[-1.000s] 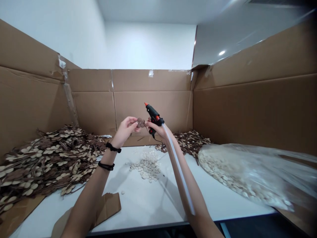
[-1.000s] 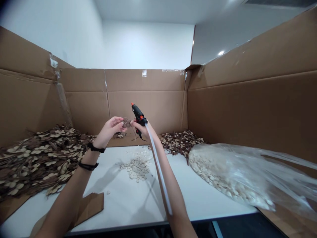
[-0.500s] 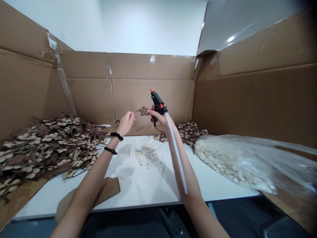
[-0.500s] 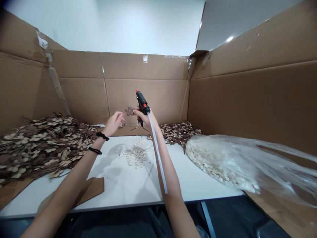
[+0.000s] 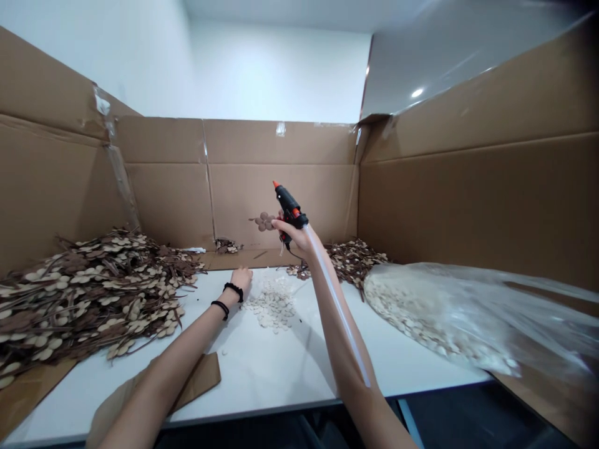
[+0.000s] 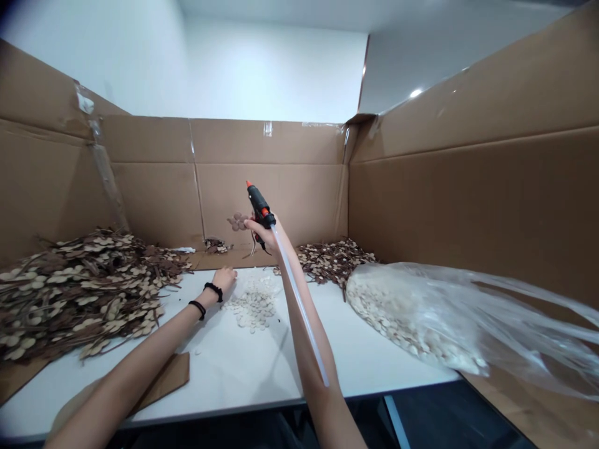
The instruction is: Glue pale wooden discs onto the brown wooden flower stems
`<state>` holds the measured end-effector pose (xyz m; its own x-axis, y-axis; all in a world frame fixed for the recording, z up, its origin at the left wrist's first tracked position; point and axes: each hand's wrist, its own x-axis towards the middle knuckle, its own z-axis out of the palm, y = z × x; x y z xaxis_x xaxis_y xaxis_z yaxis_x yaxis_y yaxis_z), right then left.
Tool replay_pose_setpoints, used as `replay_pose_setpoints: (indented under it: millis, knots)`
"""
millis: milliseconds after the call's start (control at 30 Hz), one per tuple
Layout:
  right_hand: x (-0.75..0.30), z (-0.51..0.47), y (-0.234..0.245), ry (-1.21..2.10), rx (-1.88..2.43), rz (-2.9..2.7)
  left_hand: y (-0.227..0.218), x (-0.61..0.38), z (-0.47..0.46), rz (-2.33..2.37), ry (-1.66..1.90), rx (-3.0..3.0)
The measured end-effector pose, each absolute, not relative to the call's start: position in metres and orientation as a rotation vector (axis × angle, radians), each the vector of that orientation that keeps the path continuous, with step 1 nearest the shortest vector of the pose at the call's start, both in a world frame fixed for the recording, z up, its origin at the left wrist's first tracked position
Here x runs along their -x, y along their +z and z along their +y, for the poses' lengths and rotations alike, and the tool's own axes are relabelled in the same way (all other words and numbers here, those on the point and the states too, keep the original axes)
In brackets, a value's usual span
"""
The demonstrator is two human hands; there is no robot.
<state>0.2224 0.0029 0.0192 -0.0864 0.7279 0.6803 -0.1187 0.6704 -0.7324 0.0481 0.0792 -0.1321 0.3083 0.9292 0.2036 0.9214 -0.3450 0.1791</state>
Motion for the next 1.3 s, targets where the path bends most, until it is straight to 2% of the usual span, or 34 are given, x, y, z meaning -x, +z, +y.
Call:
replay_pose_setpoints:
  millis: [333, 800, 1067, 1300]
  knots:
    - [-0.219, 0.007, 0.017, 0.767, 0.598, -1.526, -0.153, -0.043, 0.096, 1.909, 0.245, -2.528]
    - [-0.218, -0.006, 0.021, 0.810, 0.613, -1.533, -0.160, -0.031, 0.103, 1.822, 0.326, -2.366]
    - [-0.221, 0.001, 0.018, 0.766, 0.595, -1.516, -0.144, -0.008, 0.114, 1.694, 0.441, -2.277]
    - [-0.220, 0.003, 0.018, 0.762, 0.601, -1.535, -0.148, 0.008, 0.117, 1.624, 0.288, -2.226]
